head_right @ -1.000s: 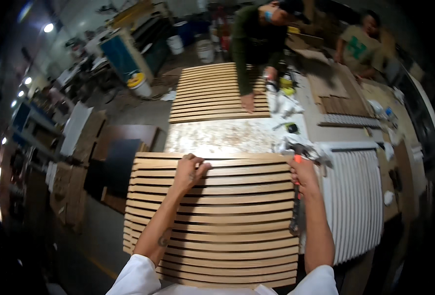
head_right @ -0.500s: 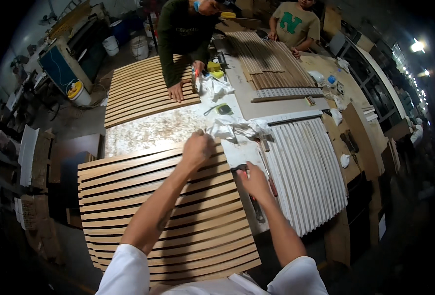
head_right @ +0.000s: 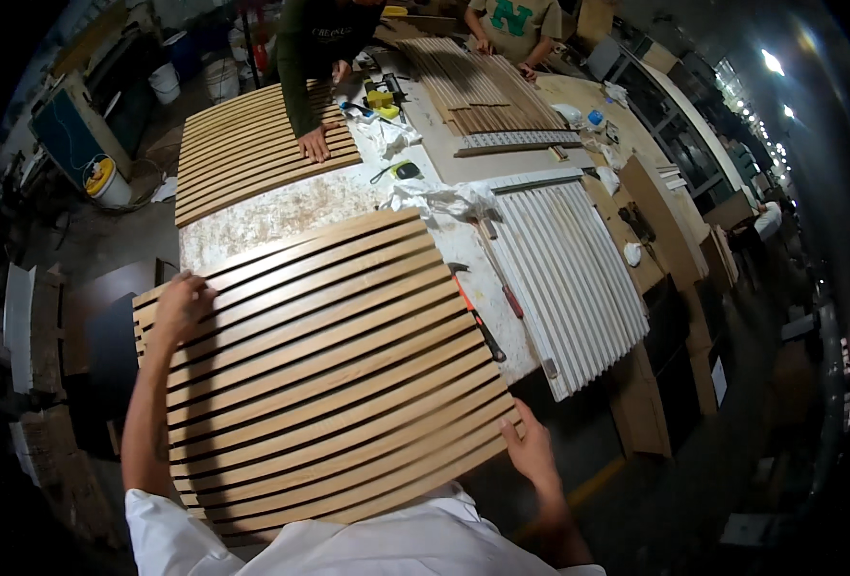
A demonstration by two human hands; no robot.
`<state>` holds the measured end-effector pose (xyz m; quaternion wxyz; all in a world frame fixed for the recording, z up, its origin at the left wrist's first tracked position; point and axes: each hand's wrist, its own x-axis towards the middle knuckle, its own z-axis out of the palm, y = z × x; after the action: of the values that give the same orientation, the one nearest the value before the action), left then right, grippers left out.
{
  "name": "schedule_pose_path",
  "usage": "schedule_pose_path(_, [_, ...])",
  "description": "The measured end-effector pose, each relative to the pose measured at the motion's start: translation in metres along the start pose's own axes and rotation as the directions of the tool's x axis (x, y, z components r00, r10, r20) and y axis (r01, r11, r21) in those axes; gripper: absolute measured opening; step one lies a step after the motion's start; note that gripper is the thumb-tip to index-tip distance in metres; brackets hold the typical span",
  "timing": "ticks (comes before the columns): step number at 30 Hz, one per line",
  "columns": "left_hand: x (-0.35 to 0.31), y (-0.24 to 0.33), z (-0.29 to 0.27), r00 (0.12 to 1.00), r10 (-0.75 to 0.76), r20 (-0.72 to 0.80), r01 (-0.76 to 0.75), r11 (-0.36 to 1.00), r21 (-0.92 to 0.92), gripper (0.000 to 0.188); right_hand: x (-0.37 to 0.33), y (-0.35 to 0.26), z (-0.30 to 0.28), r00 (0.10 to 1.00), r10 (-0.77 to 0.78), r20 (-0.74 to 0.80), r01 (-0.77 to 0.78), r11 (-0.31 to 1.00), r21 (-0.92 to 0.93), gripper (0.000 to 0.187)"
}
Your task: Assembling and aligning wooden slats onto a panel base using a hammer, ruler, and cloth.
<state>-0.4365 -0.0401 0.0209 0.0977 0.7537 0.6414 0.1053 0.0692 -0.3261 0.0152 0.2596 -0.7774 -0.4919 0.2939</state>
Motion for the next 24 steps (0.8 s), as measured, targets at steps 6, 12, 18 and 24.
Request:
schedule_pose_path(6, [-0.036, -0.059, -0.026, 0.999, 0.044, -0.023, -0.044, 0.999, 0.008, 0.024, -0.01, 0.031, 0.007, 0.991, 0.114, 0.065, -0.129, 0.945, 0.302, 0.035])
schedule_pose_path(12, [-0.05, -0.096, -0.034, 0.999, -0.007, 0.035, 0.005, 0.999, 0.041, 0.026, -0.029, 0.03, 0.013, 0.977, 0.211, 0.036, -0.207, 0.886, 0.414, 0.037])
schedule_pose_path(18, [-0.06, -0.106, -0.031, 0.999, -0.03, -0.035, 0.03, 1.0, 0.002, 0.026, -0.031, 0.033, 0.018, 0.988, 0.152, -0.008, -0.136, 0.905, 0.403, 0.035])
schedule_pose_path(24, [-0.128, -0.12, -0.019, 0.921, -0.1, -0.376, 0.025, 0.98, -0.199, 0.026, -0.048, 0.025, 0.009, 0.988, 0.14, 0.067, -0.152, 0.959, 0.241, 0.036])
